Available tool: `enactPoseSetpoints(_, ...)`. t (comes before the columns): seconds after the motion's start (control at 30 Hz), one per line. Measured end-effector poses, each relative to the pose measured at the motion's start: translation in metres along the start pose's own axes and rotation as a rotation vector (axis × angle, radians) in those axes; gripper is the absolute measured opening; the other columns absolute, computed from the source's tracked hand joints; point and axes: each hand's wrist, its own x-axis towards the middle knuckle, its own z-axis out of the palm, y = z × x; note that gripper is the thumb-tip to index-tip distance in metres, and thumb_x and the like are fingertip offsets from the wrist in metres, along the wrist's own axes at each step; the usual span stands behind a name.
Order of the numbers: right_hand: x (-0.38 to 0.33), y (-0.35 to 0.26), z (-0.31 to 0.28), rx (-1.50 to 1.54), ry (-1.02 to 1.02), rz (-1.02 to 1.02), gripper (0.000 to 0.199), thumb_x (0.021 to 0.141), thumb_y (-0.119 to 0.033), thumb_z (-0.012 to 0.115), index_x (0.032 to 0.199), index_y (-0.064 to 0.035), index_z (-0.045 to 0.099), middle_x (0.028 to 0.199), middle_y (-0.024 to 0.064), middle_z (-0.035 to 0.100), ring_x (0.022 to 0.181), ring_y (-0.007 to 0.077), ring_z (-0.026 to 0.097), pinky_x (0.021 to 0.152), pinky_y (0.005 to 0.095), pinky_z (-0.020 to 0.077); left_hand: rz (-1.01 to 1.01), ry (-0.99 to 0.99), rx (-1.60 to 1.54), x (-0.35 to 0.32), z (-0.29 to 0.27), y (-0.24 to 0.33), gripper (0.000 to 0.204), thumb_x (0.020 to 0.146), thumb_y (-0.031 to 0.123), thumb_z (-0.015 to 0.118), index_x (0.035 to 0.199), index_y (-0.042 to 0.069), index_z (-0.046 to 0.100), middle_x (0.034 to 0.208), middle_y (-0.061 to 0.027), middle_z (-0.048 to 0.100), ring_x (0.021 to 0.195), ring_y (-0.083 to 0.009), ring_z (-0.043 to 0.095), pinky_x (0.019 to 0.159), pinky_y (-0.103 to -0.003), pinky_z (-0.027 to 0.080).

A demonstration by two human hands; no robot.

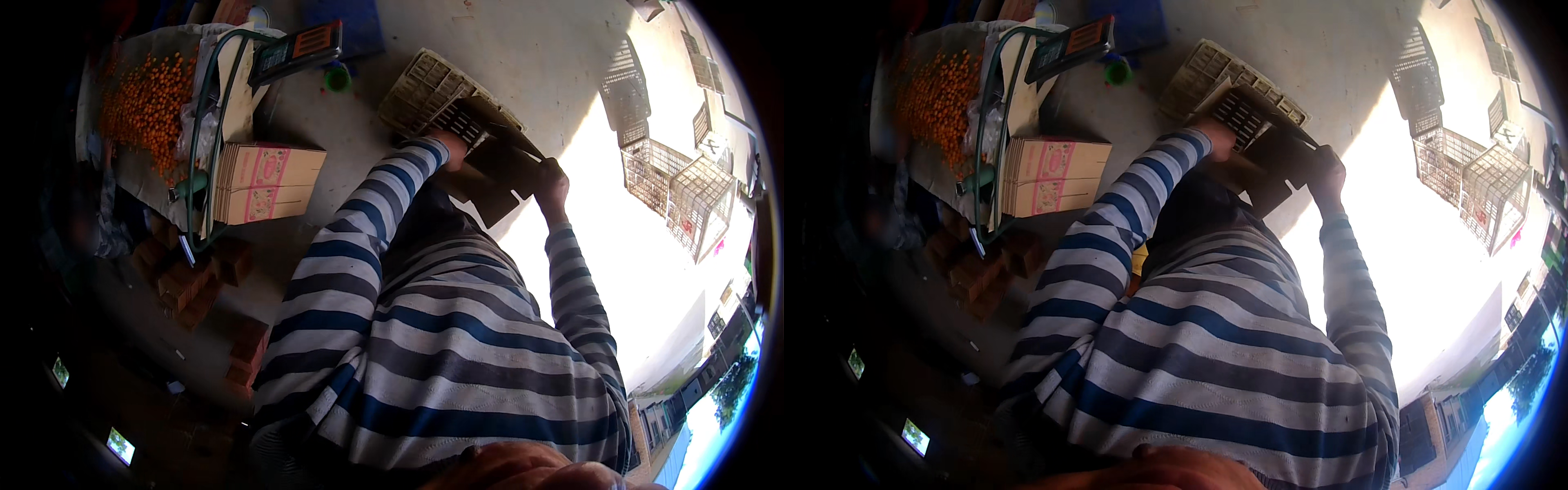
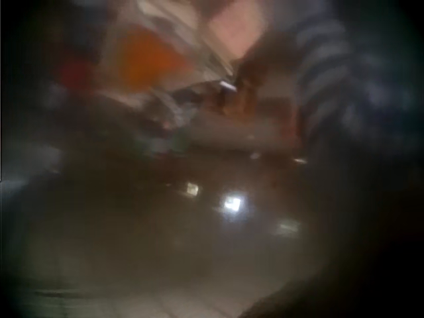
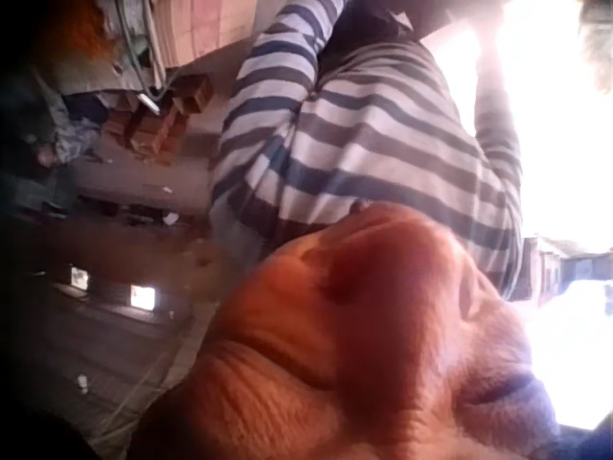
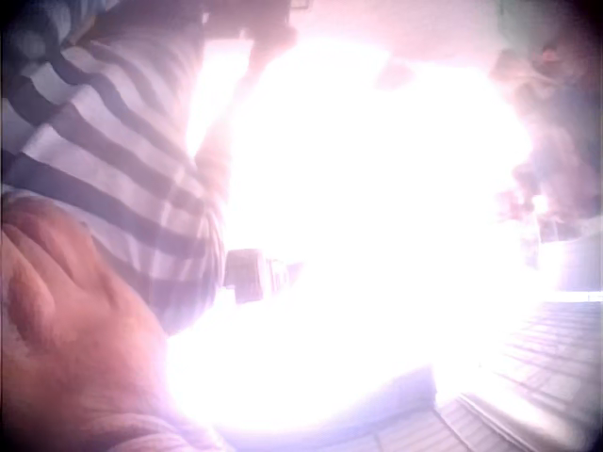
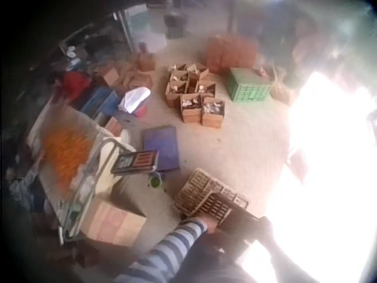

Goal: The person assembles flat cardboard boxes by folding and tucking flaps into slots. They repeatedly pick up flat sheets, fold them into box shapes, and place the finished boxes into a plastic crate. The process is continuous and repetitive throughout the clip.

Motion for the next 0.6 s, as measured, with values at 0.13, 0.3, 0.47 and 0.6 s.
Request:
enactPoseSetpoints(0.13, 0.001, -0.051, -0.019, -0.229, -0.047, -0.191, 0.026, 0.087, -0.02, 0.065, 0.107, -0.0077, 0.056, 0.099, 0.0172, 0.062, 0.085, 0.0388, 0.064, 0.07, 0.0467, 0.0519, -0.013, 0.146, -0.06, 0.073, 0.019, -0.027, 0.035, 0.089, 0.022, 0.054, 0.116, 0.006, 0.07, 0.125, -0.0193, 0.065, 0.115, -0.0345, 0.064, 0.098, -0.046, 0.051)
enactPoseSetpoints(0.3, 0.049, -0.112, -0.036, -0.289, -0.072, -0.51, 0.039, 0.082, -0.024, 0.07, 0.116, -0.0097, 0.056, 0.098, 0.015, 0.061, 0.088, 0.0368, 0.066, 0.071, 0.0481, 0.0531, -0.039, 0.691, -0.031, 0.078, 0.052, -0.009, 0.03, 0.091, 0.02, 0.054, 0.116, 0.007, 0.067, 0.123, -0.0223, 0.062, 0.118, -0.0382, 0.058, 0.102, -0.048, 0.046)
enactPoseSetpoints(0.47, 0.085, -0.125, 0.004, -0.55, -0.266, -0.551, 0.032, 0.091, -0.023, 0.059, 0.12, -0.0104, 0.053, 0.096, 0.0123, 0.062, 0.078, 0.0302, 0.07, 0.064, 0.0409, 0.0583, 0.065, 1.081, 0.07, 0.065, 0.098, -0.015, 0.033, 0.089, 0.017, 0.056, 0.12, 0.004, 0.061, 0.12, -0.0207, 0.056, 0.114, -0.0399, 0.052, 0.104, -0.051, 0.039)
enactPoseSetpoints(0.6, 0.062, -0.13, 0.031, -0.793, -0.301, -0.493, 0.031, 0.094, -0.021, 0.055, 0.119, -0.0031, 0.051, 0.098, 0.0143, 0.062, 0.08, 0.0276, 0.072, 0.064, 0.0351, 0.0599, 0.271, 1.104, -0.11, 0.053, 0.108, -0.033, 0.04, 0.082, 0.017, 0.065, 0.118, 0.001, 0.06, 0.117, -0.0222, 0.055, 0.114, -0.0408, 0.052, 0.103, -0.051, 0.04)
